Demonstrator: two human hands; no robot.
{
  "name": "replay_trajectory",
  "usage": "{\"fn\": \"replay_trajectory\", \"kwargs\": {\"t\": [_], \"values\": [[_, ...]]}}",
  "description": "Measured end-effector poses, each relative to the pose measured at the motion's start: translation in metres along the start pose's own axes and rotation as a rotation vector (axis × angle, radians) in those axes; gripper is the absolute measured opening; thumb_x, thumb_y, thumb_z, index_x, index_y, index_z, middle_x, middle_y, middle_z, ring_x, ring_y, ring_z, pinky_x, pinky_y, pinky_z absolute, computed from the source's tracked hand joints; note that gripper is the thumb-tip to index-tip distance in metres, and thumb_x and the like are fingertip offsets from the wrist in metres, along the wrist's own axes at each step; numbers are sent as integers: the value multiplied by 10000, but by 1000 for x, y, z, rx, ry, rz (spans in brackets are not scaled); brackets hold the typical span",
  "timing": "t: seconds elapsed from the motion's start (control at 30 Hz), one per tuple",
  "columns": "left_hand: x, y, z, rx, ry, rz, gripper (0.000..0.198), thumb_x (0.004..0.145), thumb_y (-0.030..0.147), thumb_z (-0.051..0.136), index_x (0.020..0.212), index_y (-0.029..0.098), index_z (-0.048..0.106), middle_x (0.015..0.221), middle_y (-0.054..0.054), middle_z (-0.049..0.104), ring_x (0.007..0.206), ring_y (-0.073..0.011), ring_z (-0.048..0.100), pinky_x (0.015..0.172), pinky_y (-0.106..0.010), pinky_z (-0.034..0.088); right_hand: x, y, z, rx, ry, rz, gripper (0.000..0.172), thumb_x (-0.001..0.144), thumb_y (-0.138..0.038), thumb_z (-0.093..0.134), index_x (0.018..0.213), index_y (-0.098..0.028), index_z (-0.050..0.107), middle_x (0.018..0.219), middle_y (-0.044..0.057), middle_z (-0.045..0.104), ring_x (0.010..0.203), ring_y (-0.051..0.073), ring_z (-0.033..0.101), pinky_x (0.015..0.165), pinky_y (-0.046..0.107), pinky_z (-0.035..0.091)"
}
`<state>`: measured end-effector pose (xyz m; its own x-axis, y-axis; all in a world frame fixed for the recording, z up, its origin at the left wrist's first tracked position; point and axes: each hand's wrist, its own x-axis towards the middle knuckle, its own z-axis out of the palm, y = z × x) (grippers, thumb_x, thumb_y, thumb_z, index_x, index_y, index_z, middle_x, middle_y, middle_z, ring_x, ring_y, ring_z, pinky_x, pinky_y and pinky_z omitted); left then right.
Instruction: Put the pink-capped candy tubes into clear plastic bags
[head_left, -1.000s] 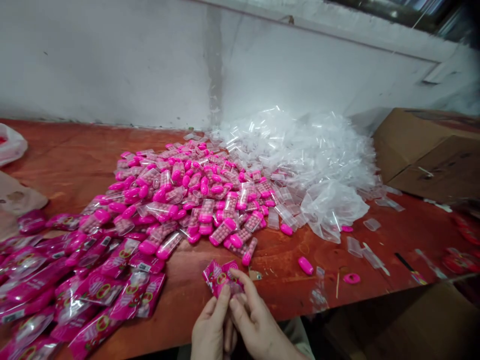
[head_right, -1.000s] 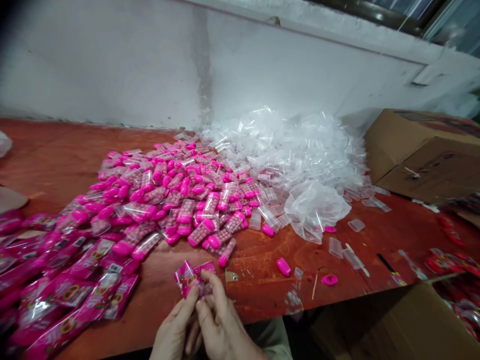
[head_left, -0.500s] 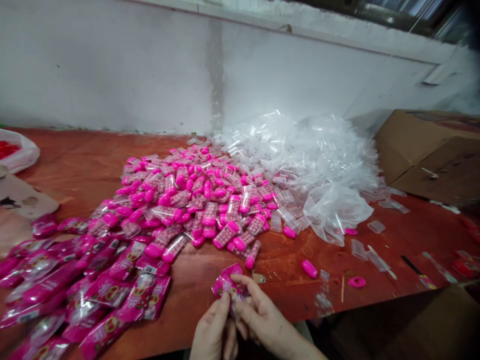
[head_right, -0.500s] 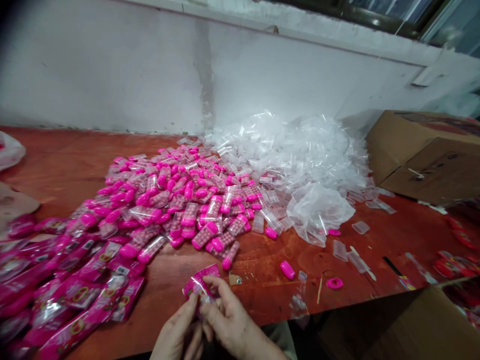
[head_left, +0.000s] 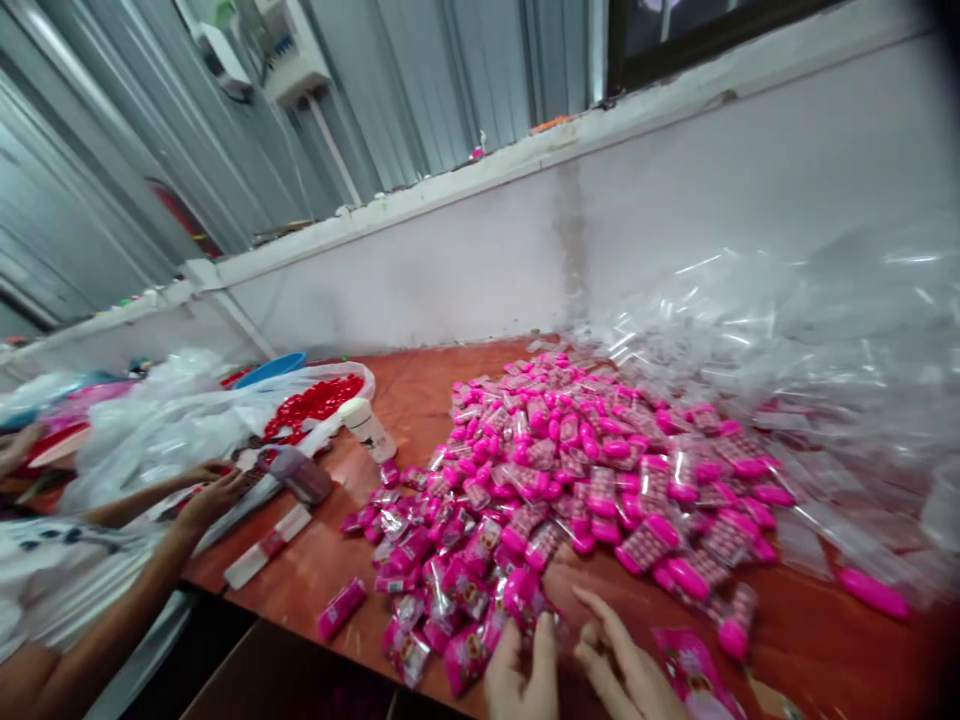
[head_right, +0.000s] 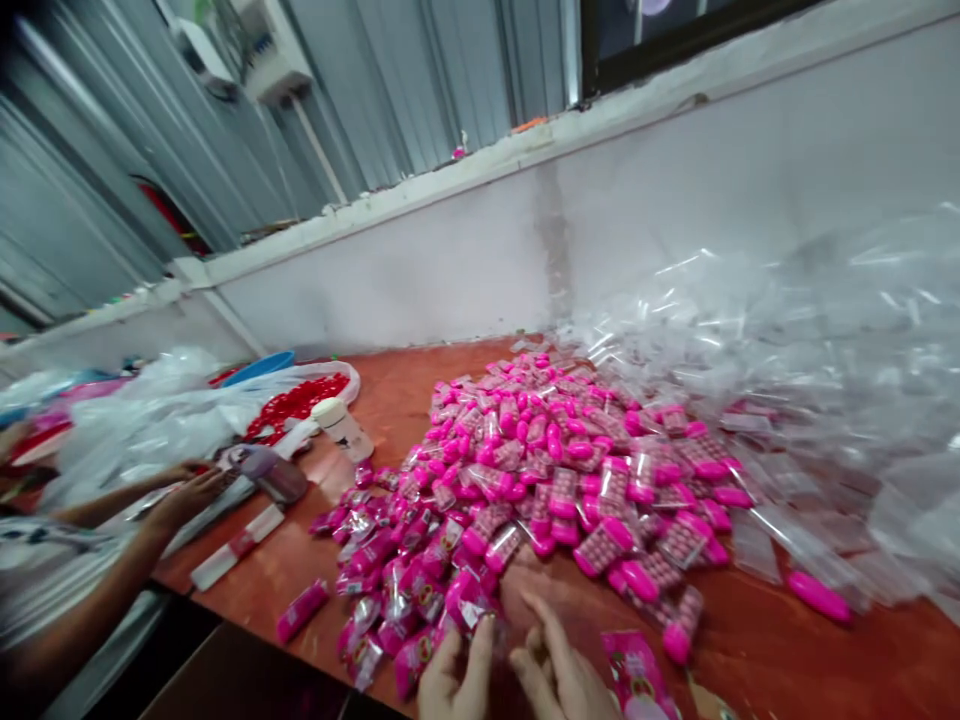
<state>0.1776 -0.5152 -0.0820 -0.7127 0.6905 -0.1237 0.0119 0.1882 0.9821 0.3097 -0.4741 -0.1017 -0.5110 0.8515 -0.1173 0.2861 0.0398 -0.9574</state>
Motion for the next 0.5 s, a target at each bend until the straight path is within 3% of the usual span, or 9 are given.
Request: {"fn": "replay_trajectory", "kwargs": {"t": [0.07,0.17,0.27,0.5], "values": [[18,9,-21,389,194,332,425,840,544,594,1016,192,755,1217,-169,686,1136,-359,618,991,-494,473,14,13,15,-289,59,-182,624,952,-476,506,1509,-214,408,1482,158,507,1355,325,496,1075,436,465],[39,13,-43,870,354,637,472,891,381,527,1288,157,647,1523,-209,440,1400,-406,378,1096,-642,314,33,22,41,-625,164,-484,857,783,-334,713,1545,-246,329,1583,160,359,1419,384,392,1074,518,450],[54,6,-56,1120,343,698,567,840,390,617,1364,174,588,1551,-205,403,1462,-442,242,1095,-722,234,46,18,66,-778,283,-603,1048,641,-262,777,1554,-190,268,1588,216,318,1418,428,363,1046,554,444],[80,-10,-92,1218,343,619,490,841,292,585,1328,255,623,1446,-101,566,1421,-404,345,1099,-721,230,64,0,112,-830,365,-664,800,681,-216,722,1425,-151,435,1578,255,307,1374,449,387,1007,560,428]]}}
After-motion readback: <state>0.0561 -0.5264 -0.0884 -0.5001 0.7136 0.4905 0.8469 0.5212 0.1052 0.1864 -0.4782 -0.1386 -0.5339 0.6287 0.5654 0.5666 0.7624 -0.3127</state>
